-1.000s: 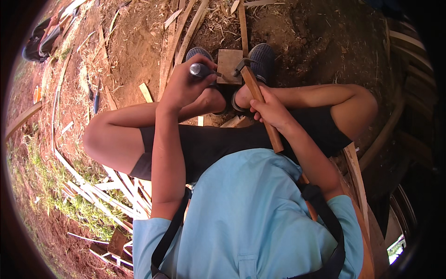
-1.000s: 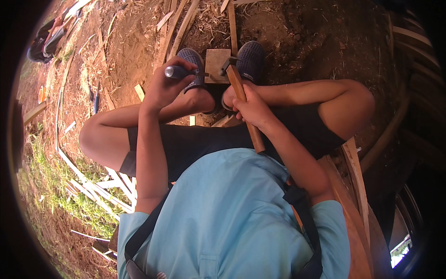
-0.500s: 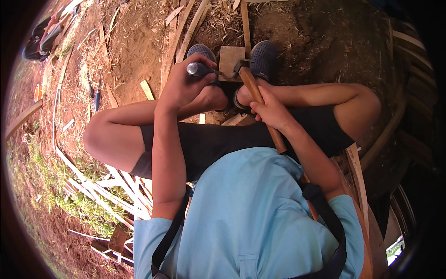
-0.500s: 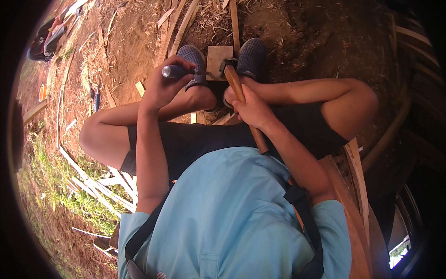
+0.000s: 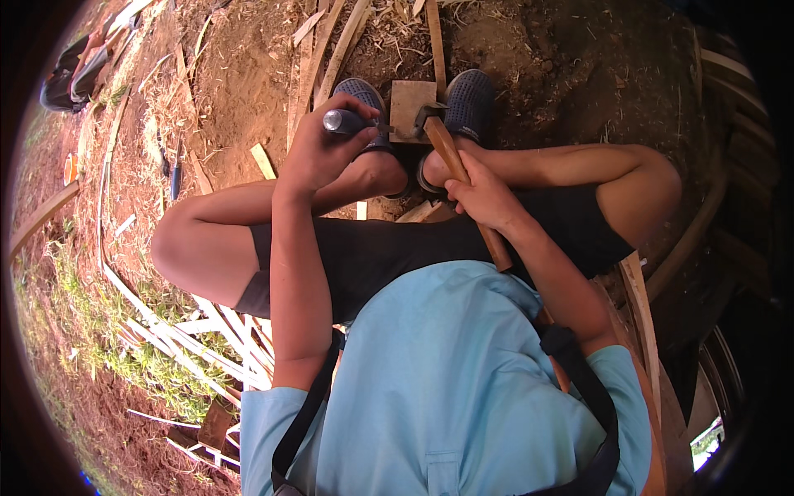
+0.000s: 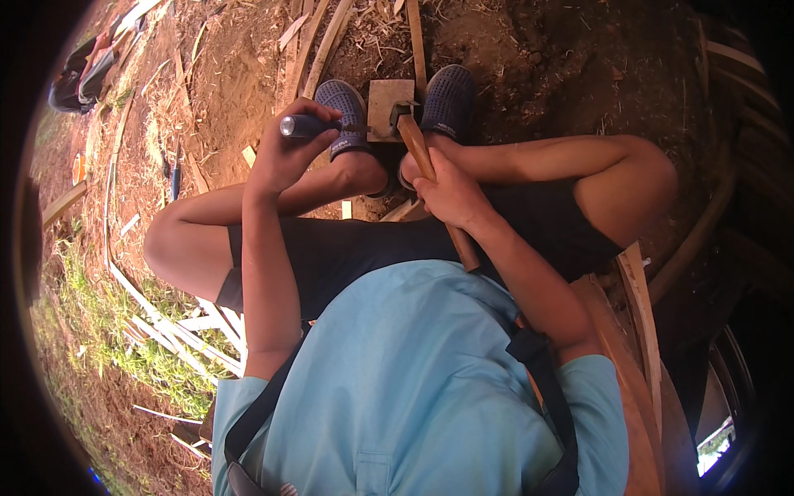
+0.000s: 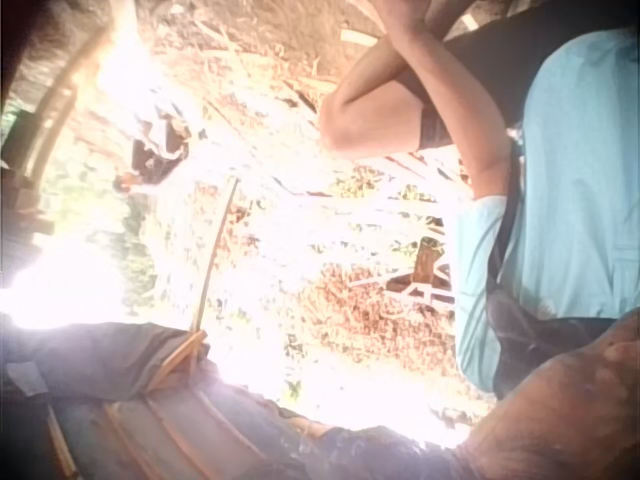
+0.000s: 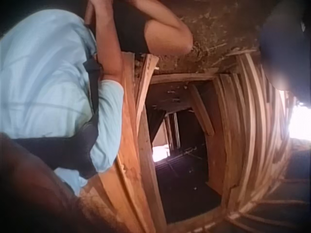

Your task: The person sits on the ground and uses a hammer to repeatedly strike the back of a chisel held against a wooden block. The person adjusts the chisel's position several times during the process.

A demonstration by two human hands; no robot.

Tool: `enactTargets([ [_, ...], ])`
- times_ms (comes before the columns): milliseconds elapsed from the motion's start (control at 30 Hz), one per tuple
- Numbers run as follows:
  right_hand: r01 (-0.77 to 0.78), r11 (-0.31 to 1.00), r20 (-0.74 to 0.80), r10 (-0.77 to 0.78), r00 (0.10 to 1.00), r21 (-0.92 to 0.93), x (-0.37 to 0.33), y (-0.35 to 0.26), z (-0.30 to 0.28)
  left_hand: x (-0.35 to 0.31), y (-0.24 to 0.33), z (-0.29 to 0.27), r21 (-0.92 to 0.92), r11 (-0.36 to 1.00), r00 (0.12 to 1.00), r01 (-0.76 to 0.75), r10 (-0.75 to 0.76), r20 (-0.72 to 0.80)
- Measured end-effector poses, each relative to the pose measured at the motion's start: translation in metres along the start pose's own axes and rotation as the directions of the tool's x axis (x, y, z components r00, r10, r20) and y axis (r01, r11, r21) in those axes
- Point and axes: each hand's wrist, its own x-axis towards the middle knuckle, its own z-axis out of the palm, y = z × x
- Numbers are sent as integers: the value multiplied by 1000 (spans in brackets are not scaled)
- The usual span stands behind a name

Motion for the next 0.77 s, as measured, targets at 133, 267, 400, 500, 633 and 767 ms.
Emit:
enactTargets([
  [133, -24, 1000, 6, 24, 1000, -15, -1, -4, -1, 0, 1, 1, 0, 1000, 1000, 19, -19, 16],
  [267, -28, 999, 14, 29, 1000, -34, -3, -8, -2, 1, 1, 0, 2, 999, 999, 35, -35, 30],
  [400, -10, 1000, 7, 10, 1000, -15, -3, -5, -1, 0, 1, 2, -18, 1000, 1000, 14, -14, 0],
  [500, -10, 1000, 1, 11, 1000, -17, -4, -6, 0, 0, -2, 1, -17, 1000, 1000, 20, -20, 3],
  [633, 0, 999, 3, 0, 1000, -46, -2, -1, -1, -1, -2, 0, -9, 1000, 999, 29, -29, 16],
  [767, -13, 997, 5, 14, 1000, -76, -3, -4, -2, -2, 2, 1, 6, 999, 999, 33, -33, 25],
])
